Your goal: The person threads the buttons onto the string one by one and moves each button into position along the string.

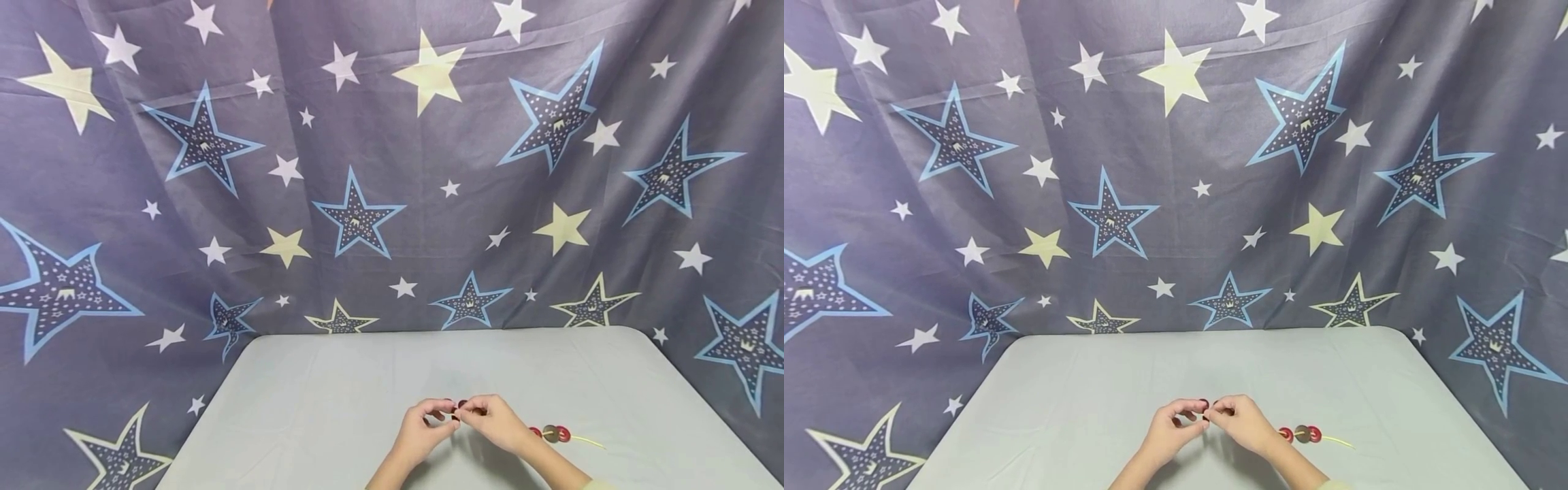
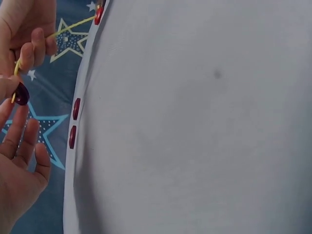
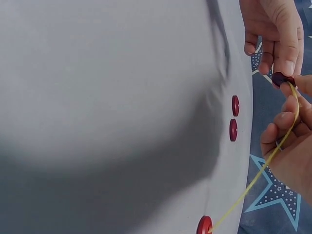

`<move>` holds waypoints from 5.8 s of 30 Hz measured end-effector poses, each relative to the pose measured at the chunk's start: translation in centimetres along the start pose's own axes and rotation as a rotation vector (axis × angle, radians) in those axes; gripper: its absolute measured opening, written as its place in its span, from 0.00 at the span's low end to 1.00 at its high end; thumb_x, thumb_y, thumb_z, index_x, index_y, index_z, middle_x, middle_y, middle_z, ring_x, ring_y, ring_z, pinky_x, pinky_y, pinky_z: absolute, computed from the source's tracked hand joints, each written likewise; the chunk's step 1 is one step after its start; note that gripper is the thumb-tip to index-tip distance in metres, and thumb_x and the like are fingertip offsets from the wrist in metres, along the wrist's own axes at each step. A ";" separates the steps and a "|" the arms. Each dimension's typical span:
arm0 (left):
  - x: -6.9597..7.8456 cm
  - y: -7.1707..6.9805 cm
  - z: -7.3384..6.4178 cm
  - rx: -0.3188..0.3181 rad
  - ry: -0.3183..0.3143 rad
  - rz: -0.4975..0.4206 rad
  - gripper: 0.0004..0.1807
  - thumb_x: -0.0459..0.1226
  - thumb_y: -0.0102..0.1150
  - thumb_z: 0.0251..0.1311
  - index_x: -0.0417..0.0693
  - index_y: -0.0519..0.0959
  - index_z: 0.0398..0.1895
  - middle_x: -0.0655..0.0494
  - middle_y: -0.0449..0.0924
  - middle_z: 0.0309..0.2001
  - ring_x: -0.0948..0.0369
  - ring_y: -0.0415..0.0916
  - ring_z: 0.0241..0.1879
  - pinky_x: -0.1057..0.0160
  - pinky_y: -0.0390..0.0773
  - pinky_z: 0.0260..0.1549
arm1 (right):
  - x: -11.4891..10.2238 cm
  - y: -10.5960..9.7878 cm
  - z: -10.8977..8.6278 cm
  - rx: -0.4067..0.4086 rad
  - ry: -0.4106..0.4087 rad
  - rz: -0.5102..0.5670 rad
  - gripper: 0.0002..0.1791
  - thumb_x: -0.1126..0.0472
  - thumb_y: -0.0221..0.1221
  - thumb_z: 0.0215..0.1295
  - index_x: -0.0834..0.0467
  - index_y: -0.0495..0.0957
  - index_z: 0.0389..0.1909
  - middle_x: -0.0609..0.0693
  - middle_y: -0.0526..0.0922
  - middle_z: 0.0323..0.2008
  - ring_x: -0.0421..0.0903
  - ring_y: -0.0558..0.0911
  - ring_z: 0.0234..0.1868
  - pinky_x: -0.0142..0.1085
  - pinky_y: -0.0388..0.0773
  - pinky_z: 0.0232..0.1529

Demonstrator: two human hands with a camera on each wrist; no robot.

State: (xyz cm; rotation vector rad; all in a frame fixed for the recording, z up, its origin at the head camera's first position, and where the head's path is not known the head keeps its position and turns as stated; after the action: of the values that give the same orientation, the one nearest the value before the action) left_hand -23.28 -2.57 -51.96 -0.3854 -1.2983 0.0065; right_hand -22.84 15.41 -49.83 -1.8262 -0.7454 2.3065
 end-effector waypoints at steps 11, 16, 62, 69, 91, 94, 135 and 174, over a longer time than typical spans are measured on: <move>-0.1 -0.1 0.3 0.051 -0.032 -0.026 0.08 0.38 0.67 0.51 0.46 0.84 0.33 0.49 0.84 0.37 0.70 0.76 0.33 0.74 0.69 0.27 | 0.0 0.0 0.1 0.011 -0.003 -0.061 0.11 0.55 0.59 0.61 0.59 0.84 0.30 0.41 0.72 0.19 0.30 0.66 0.20 0.26 0.65 0.22; -1.2 0.0 0.6 0.068 -0.026 -0.042 0.08 0.41 0.68 0.50 0.47 0.84 0.31 0.51 0.84 0.34 0.74 0.73 0.31 0.75 0.71 0.26 | 0.2 0.0 0.1 0.022 -0.012 -0.071 0.10 0.56 0.59 0.61 0.58 0.84 0.30 0.41 0.73 0.20 0.30 0.67 0.21 0.27 0.66 0.22; -1.0 -0.1 0.7 0.059 -0.034 0.007 0.06 0.40 0.65 0.52 0.46 0.83 0.28 0.54 0.83 0.29 0.73 0.71 0.30 0.73 0.70 0.30 | 0.1 -0.1 -0.2 -0.019 -0.061 -0.078 0.11 0.57 0.65 0.55 0.59 0.81 0.36 0.46 0.78 0.25 0.32 0.71 0.25 0.28 0.70 0.25; -0.7 -0.2 0.5 0.043 -0.035 -0.014 0.06 0.39 0.66 0.51 0.46 0.83 0.29 0.52 0.84 0.30 0.73 0.71 0.29 0.74 0.69 0.30 | -0.1 -0.2 -0.2 -0.043 -0.132 -0.079 0.14 0.57 0.65 0.55 0.57 0.80 0.42 0.48 0.81 0.26 0.32 0.73 0.24 0.28 0.71 0.25; -1.3 -0.4 0.6 -0.043 0.007 0.083 0.07 0.40 0.65 0.52 0.46 0.83 0.27 0.56 0.83 0.27 0.75 0.71 0.28 0.73 0.72 0.29 | -0.3 -0.3 -0.6 0.056 -0.358 -0.562 0.11 0.52 0.68 0.48 0.48 0.81 0.34 0.36 0.78 0.25 0.33 0.73 0.26 0.28 0.57 0.31; -1.2 -0.5 0.6 -0.048 0.010 0.096 0.06 0.40 0.64 0.53 0.46 0.82 0.27 0.57 0.83 0.27 0.75 0.71 0.28 0.73 0.72 0.29 | -0.2 -0.4 -0.8 0.075 -0.368 -0.591 0.11 0.52 0.69 0.47 0.48 0.81 0.33 0.37 0.78 0.24 0.32 0.72 0.24 0.27 0.56 0.30; -0.7 -0.9 0.5 -0.097 -0.049 0.091 0.05 0.38 0.60 0.57 0.46 0.80 0.30 0.59 0.80 0.30 0.72 0.71 0.30 0.72 0.72 0.32 | 0.2 -2.4 -1.2 -0.035 -0.204 -0.499 0.13 0.52 0.66 0.53 0.54 0.81 0.38 0.39 0.76 0.25 0.30 0.69 0.23 0.25 0.66 0.23; -1.0 -1.1 0.2 -0.098 -0.075 0.086 0.03 0.37 0.62 0.53 0.47 0.81 0.29 0.59 0.81 0.27 0.71 0.71 0.29 0.72 0.71 0.30 | 1.4 -3.3 -2.1 -0.044 -0.142 -0.493 0.13 0.52 0.66 0.53 0.54 0.81 0.37 0.38 0.75 0.25 0.29 0.68 0.23 0.27 0.66 0.24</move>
State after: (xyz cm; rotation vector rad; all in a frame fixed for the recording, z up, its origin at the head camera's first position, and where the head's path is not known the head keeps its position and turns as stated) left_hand -23.94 -3.72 -52.51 -0.5287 -1.3587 0.0308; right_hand -21.97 19.51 -49.94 -1.3064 -1.1255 2.1111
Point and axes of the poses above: each hand's wrist, its own z-axis towards the middle knuckle, its own y-axis out of the palm, x = y × z, the point moved 1 cm from there along z, towards the middle knuckle
